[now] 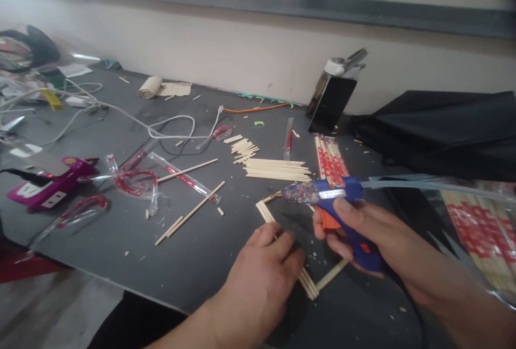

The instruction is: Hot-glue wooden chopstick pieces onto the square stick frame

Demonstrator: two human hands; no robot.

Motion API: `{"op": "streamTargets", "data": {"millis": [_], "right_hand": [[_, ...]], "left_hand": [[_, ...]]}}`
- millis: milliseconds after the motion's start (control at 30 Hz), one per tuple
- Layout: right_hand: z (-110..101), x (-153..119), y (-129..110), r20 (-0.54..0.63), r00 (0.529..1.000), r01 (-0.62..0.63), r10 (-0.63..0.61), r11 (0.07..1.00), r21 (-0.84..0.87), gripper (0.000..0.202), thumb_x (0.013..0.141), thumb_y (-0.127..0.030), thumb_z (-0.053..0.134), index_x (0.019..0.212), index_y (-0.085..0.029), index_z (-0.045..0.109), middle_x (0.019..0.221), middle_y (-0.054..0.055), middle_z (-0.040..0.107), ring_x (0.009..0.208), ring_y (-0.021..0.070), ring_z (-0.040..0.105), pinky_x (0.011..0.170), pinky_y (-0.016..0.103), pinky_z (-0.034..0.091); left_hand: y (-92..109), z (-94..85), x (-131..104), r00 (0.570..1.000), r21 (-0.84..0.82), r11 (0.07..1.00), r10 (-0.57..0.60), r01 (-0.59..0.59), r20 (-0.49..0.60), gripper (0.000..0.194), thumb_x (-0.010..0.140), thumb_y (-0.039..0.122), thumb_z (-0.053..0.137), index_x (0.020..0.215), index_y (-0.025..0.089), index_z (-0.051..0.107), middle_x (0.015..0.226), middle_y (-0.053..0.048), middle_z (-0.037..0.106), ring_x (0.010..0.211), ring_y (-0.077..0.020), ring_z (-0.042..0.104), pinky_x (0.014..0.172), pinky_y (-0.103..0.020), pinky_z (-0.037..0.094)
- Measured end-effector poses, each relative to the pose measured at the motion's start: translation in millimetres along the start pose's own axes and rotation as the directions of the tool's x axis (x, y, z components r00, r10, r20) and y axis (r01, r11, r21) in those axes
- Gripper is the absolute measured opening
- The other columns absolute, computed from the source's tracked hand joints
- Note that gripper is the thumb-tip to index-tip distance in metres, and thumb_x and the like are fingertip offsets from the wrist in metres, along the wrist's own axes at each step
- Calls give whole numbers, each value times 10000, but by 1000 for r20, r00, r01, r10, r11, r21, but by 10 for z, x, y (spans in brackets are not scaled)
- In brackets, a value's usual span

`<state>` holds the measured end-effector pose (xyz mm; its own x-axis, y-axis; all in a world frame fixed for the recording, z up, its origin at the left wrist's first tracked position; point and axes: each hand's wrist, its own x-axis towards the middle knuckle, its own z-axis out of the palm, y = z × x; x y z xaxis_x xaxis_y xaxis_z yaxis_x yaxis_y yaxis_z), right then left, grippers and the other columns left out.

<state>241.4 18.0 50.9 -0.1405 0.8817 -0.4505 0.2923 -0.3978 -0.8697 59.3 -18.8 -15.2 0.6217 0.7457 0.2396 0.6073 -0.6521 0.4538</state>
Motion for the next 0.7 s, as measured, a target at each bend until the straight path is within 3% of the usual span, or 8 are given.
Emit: {"op": "streamTargets", "data": {"millis": [200, 400, 700], "right_hand": [[23, 73, -53, 110, 987, -121, 115, 992, 45, 468, 824, -632, 518, 807, -174, 613, 526, -34, 472, 421, 62, 308, 368, 175, 196], [-27, 112, 74, 127, 991, -48, 39, 997, 65, 437, 854, -608, 496, 856, -187, 614, 584, -24, 512, 425, 73, 345, 369, 192, 234], [32, 129, 29, 141, 986, -82, 89, 995, -55, 560, 810, -698, 471, 913, -164, 604, 542, -40, 475, 420, 67, 325, 381, 186, 220]], "left_hand": [[-11, 32, -7, 999, -13, 1000, 2, -3, -39, 256, 850, 175, 508, 1073, 135, 626, 1063, -100, 635, 1038, -265, 490, 958, -407, 455], [-5, 26, -8, 998, -25, 1000, 5, -7, -64, 246, 862, 177, 502, 1066, 129, 631, 1006, -94, 645, 1031, -252, 506, 969, -383, 448], [-10, 76, -2, 989, -16, 999, 40, -43, -143, 283, 897, 214, 466, 1091, 105, 640, 1062, -107, 668, 1095, -254, 520, 1035, -384, 406]]}}
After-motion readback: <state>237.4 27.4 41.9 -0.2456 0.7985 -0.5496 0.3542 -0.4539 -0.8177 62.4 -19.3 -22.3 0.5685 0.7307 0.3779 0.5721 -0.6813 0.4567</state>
